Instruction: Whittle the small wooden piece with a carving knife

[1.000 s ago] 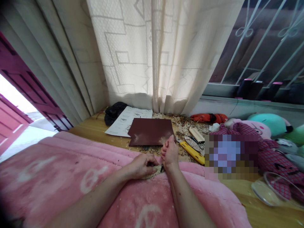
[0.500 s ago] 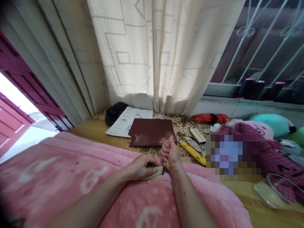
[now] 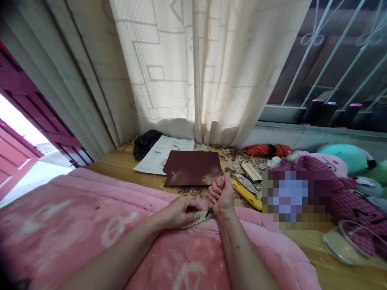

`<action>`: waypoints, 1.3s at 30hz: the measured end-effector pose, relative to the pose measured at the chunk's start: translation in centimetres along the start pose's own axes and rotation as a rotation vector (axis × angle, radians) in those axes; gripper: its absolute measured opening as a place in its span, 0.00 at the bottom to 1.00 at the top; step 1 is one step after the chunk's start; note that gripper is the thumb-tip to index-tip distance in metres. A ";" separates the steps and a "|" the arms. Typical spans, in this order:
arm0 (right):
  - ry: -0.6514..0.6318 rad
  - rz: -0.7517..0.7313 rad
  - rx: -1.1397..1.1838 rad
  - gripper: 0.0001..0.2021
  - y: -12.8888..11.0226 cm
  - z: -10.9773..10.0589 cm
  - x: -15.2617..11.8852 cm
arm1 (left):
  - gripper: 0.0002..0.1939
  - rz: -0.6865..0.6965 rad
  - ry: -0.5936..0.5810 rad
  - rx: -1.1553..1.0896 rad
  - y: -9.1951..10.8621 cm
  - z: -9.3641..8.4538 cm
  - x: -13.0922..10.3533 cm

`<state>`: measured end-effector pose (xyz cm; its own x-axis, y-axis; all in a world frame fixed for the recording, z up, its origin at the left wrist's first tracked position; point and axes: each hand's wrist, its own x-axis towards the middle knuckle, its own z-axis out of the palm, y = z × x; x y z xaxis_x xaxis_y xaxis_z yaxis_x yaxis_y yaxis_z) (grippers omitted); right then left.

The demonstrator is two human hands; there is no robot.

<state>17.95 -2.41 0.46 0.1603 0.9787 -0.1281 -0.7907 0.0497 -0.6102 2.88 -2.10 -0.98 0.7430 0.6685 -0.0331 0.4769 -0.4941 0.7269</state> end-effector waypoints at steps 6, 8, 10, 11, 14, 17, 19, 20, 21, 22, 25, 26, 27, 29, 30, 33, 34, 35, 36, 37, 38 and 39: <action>-0.016 -0.024 -0.030 0.22 0.2 0.2 -0.1 | 0.11 -0.011 -0.010 0.023 0.0 -0.1 0.0; -0.032 -0.021 -0.028 0.22 0.2 0.2 -0.1 | 0.11 -0.004 -0.011 0.032 0.0 -0.1 0.0; -0.041 -0.003 -0.025 0.21 0.3 0.3 -0.2 | 0.10 0.006 -0.016 0.042 -0.1 -0.1 0.0; -0.043 0.005 -0.026 0.21 0.3 0.3 -0.2 | 0.10 0.014 -0.020 0.049 -0.1 -0.1 0.0; -0.045 0.013 -0.033 0.21 0.3 0.3 -0.3 | 0.10 0.051 -0.032 0.074 0.0 -0.3 0.0; -0.040 0.051 -0.058 0.22 0.3 0.3 -0.2 | 0.11 0.085 -0.029 0.071 0.3 -0.4 0.0; -0.040 0.121 -0.092 0.22 0.3 0.2 -0.1 | 0.10 0.081 -0.028 0.061 0.4 -0.5 -0.1; -0.042 0.147 -0.102 0.22 0.3 0.2 -0.1 | 0.10 0.075 -0.025 0.057 0.5 -0.5 -0.1; -0.044 0.159 -0.102 0.22 0.2 0.1 0.0 | 0.10 0.069 -0.019 0.052 0.5 -0.5 -0.2; -0.044 0.154 -0.089 0.21 0.1 0.0 0.0 | 0.10 0.064 -0.010 0.047 0.5 -0.5 -0.2; -0.031 0.110 -0.022 0.21 -0.2 -0.3 0.1 | 0.10 0.061 0.020 0.039 0.6 -0.6 -0.2; -0.020 0.094 -0.001 0.21 -0.3 -0.3 0.1 | 0.10 0.060 0.026 0.037 0.6 -0.6 -0.2; -0.006 0.074 0.018 0.21 -0.4 -0.4 0.1 | 0.10 0.060 0.027 0.033 0.6 -0.6 -0.2; 0.019 0.029 0.043 0.21 -0.4 -0.3 0.0 | 0.10 0.060 0.023 0.021 0.7 -0.7 -0.2; 0.026 0.011 0.051 0.21 -0.4 -0.3 0.0 | 0.11 0.060 0.017 0.013 0.7 -0.7 -0.2; 0.040 -0.011 0.065 0.21 -0.3 -0.2 0.0 | 0.11 0.042 0.007 0.000 0.7 -0.7 -0.2; 0.045 -0.016 0.070 0.21 -0.2 -0.2 0.0 | 0.10 0.032 0.007 0.002 0.7 -0.6 -0.2; 0.050 -0.022 0.075 0.21 -0.2 -0.2 0.0 | 0.10 0.024 0.007 0.006 0.6 -0.6 -0.2; 0.055 -0.028 0.079 0.21 -0.1 -0.2 0.0 | 0.10 0.017 0.009 0.010 0.6 -0.6 -0.2; 0.056 -0.033 0.081 0.21 -0.1 -0.2 -0.1 | 0.10 0.014 0.011 0.015 0.7 -0.6 -0.1; 0.055 -0.038 0.082 0.21 -0.1 -0.2 -0.1 | 0.10 0.018 0.007 0.020 0.7 -0.6 -0.1; 0.052 -0.042 0.082 0.21 -0.1 -0.2 -0.1 | 0.09 0.025 0.005 0.025 0.7 -0.6 -0.1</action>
<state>18.10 -2.56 0.37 0.2232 0.9639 -0.1454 -0.8281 0.1088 -0.5499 2.85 -2.19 -0.05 0.7524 0.6587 -0.0116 0.4698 -0.5241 0.7103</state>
